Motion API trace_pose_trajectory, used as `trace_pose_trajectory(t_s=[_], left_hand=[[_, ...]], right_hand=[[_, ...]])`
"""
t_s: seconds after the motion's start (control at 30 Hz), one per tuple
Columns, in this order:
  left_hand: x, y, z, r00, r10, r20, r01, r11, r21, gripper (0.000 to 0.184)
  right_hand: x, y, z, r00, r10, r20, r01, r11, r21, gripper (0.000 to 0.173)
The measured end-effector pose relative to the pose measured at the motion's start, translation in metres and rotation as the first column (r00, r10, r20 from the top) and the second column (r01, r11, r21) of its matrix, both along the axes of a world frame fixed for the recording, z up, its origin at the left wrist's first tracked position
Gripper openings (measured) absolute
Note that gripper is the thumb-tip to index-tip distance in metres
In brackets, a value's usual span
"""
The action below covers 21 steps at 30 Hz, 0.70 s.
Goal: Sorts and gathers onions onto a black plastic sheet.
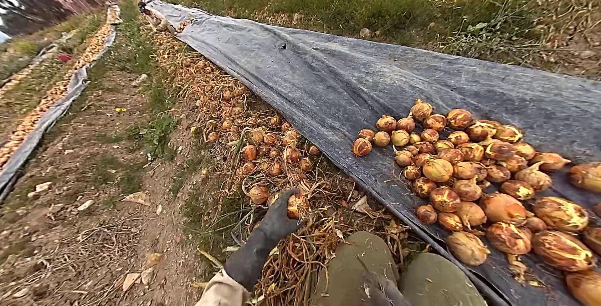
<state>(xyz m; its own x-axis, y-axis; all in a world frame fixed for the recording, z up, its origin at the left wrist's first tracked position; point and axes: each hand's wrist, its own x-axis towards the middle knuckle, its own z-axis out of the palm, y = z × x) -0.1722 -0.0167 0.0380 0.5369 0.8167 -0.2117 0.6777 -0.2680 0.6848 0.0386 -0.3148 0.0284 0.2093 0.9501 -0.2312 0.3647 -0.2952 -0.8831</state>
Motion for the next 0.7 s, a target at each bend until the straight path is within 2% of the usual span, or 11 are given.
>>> trace_pose_trajectory(t_s=[0.1,0.17,0.27,0.33,0.4,0.47,0.53,0.57,0.6,0.67,0.7], left_hand=[[0.009,-0.054,0.042,0.971,0.025,0.237,-0.009,0.998,-0.070,0.086],[0.013,-0.088,0.063,0.955,-0.024,0.296,0.045,0.997,-0.064,0.086],[0.020,-0.131,0.078,0.965,-0.169,0.201,0.166,0.986,0.032,0.091],[0.020,-0.150,0.075,0.962,-0.240,0.127,0.232,0.970,0.074,0.094],[0.014,-0.158,0.072,0.966,-0.244,0.080,0.239,0.969,0.066,0.091],[0.010,-0.159,0.078,0.972,-0.232,0.044,0.235,0.969,-0.079,0.083],[0.010,-0.159,0.082,0.984,-0.163,0.069,0.177,0.918,-0.354,0.065],[0.012,-0.158,0.080,0.992,-0.089,0.095,0.124,0.859,-0.496,0.053],[0.016,-0.158,0.074,0.995,-0.006,0.103,0.067,0.796,-0.602,0.045],[0.027,-0.149,0.060,0.993,0.113,0.027,-0.063,0.716,-0.695,0.048],[0.034,-0.140,0.054,0.988,0.151,-0.006,-0.113,0.711,-0.694,0.052]], right_hand=[[0.004,0.028,0.017,0.998,-0.010,0.067,0.006,0.998,0.059,0.051],[-0.002,0.043,0.029,0.999,-0.008,-0.042,0.011,0.998,0.059,0.063],[-0.028,0.049,0.026,0.930,-0.125,-0.347,0.201,0.960,0.193,0.067],[-0.043,0.042,0.032,0.852,-0.160,-0.499,0.314,0.919,0.240,0.053],[-0.049,0.038,0.031,0.818,-0.194,-0.542,0.357,0.909,0.213,0.047],[-0.046,0.035,0.024,0.901,-0.151,-0.407,0.265,0.934,0.241,0.047],[-0.036,0.034,0.015,0.991,-0.133,0.012,0.116,0.901,0.418,0.050],[-0.030,0.035,0.011,0.960,-0.185,0.212,0.053,0.858,0.510,0.051],[-0.023,0.037,0.009,0.915,-0.243,0.322,0.008,0.810,0.587,0.052],[-0.014,0.032,0.018,0.905,-0.266,0.331,0.010,0.793,0.609,0.055],[-0.011,0.027,0.023,0.936,-0.250,0.248,0.067,0.818,0.572,0.054]])
